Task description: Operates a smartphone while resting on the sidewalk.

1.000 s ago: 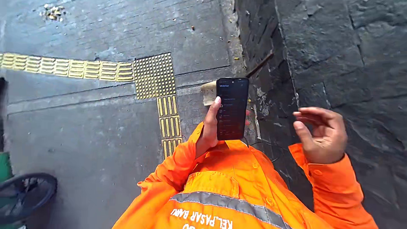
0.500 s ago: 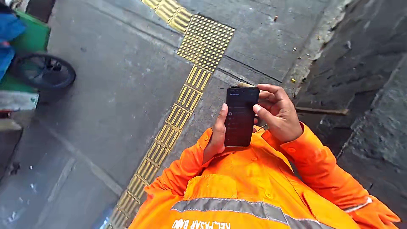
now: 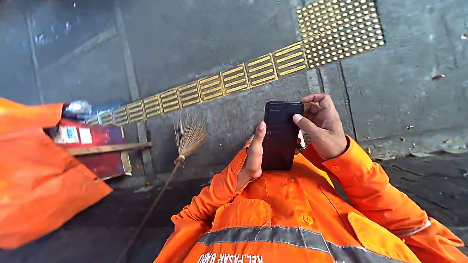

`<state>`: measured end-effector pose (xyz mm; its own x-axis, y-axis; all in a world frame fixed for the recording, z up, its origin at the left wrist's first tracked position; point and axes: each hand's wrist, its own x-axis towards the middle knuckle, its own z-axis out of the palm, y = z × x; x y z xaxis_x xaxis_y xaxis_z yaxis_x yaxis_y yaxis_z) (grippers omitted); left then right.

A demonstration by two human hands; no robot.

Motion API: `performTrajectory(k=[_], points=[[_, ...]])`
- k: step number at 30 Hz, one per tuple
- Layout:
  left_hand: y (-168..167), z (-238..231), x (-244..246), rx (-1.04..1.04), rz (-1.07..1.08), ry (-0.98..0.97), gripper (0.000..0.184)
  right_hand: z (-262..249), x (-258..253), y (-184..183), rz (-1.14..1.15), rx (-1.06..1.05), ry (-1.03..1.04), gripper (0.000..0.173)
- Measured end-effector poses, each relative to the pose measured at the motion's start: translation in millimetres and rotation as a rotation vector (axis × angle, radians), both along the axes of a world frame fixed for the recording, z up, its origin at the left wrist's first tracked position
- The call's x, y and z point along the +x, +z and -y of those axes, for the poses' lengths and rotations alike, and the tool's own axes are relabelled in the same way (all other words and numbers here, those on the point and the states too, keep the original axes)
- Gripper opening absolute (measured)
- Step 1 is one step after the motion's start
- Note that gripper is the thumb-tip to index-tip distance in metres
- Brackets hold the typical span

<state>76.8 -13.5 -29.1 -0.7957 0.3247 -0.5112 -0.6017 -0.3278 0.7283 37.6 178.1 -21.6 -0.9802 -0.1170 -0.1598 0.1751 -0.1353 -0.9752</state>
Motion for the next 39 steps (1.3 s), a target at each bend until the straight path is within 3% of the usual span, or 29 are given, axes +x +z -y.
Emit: performTrajectory(k=[4,10,17,21,30,39], points=[[-3,9,44,0.104,-0.007,0.125,0.065,3,23,-12,0.019,-0.073,0.163,0.048],[-8,29,110,0.325,0.086,0.215,0.04,12,65,-32,-0.001,-0.141,0.415,0.08],[-9,56,177,0.356,0.013,0.254,0.055,47,127,-35,0.003,-0.186,0.614,0.114],[-9,76,193,0.371,-0.102,0.277,0.062,62,147,-27,-0.021,-0.194,0.694,0.116],[-28,128,208,0.358,-0.177,0.211,0.063,113,172,-30,-0.084,-0.118,0.627,0.116],[-40,152,228,0.384,-0.222,0.318,0.064,151,171,-27,-0.063,-0.078,0.737,0.111]])
